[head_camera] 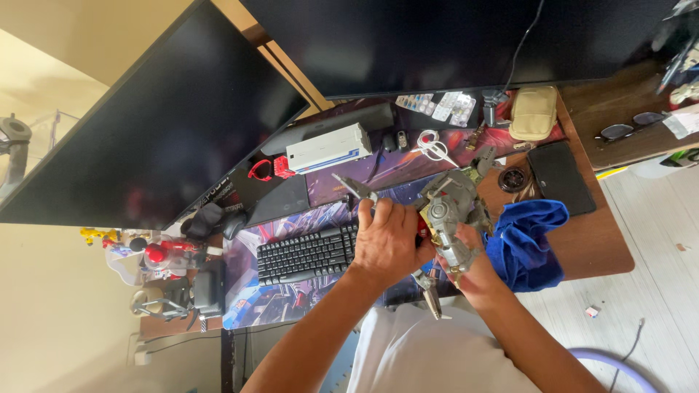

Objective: The person assembles a grey and red robot action figure by hand at a desk. They connect various limbs and torso pieces, rotate the figure to check alignment, and adjust the joints to complete the assembly.

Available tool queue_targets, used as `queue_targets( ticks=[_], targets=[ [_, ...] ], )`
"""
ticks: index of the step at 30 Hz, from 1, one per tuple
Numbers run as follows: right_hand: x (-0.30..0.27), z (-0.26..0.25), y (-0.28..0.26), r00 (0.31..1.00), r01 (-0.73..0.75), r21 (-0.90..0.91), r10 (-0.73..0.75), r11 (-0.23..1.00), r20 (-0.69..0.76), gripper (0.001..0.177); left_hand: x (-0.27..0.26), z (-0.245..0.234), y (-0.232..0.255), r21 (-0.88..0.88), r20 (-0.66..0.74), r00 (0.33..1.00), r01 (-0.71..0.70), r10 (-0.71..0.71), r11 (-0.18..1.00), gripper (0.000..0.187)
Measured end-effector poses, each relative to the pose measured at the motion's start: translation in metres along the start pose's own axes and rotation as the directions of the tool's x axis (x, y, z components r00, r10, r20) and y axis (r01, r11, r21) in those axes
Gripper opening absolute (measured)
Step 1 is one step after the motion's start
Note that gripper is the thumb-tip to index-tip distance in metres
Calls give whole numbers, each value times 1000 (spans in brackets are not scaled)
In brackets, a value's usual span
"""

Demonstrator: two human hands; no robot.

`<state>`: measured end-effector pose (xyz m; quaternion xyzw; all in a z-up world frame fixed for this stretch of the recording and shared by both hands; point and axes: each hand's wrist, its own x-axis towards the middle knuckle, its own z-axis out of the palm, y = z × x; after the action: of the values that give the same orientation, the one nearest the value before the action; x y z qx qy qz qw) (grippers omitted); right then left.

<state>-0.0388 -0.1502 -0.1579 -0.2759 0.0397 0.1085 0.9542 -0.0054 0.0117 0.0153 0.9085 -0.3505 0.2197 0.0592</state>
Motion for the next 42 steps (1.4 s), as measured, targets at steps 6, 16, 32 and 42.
queue_targets(
  ticks=[6, 16, 32, 42],
  targets=[
    [-4, 15, -10, 997, 79, -10, -79, 997, 25, 25, -2, 5, 4, -30, 49, 999, -13, 14, 999, 38],
    [12, -1, 7, 988, -43, 139, 63, 989, -139, 22, -7, -12, 18, 40, -48, 988, 151, -149, 988, 64],
    [28, -6, 22, 998, 61, 364, -54, 930, -27, 27, -30, -15, 27, 79, -67, 968, 246, -242, 966, 37],
    [25, 0, 34, 976, 73, 214, -25, 974, -218, 18, -35, 2, 14, 113, -64, 991, 121, -114, 986, 19]
  ],
)
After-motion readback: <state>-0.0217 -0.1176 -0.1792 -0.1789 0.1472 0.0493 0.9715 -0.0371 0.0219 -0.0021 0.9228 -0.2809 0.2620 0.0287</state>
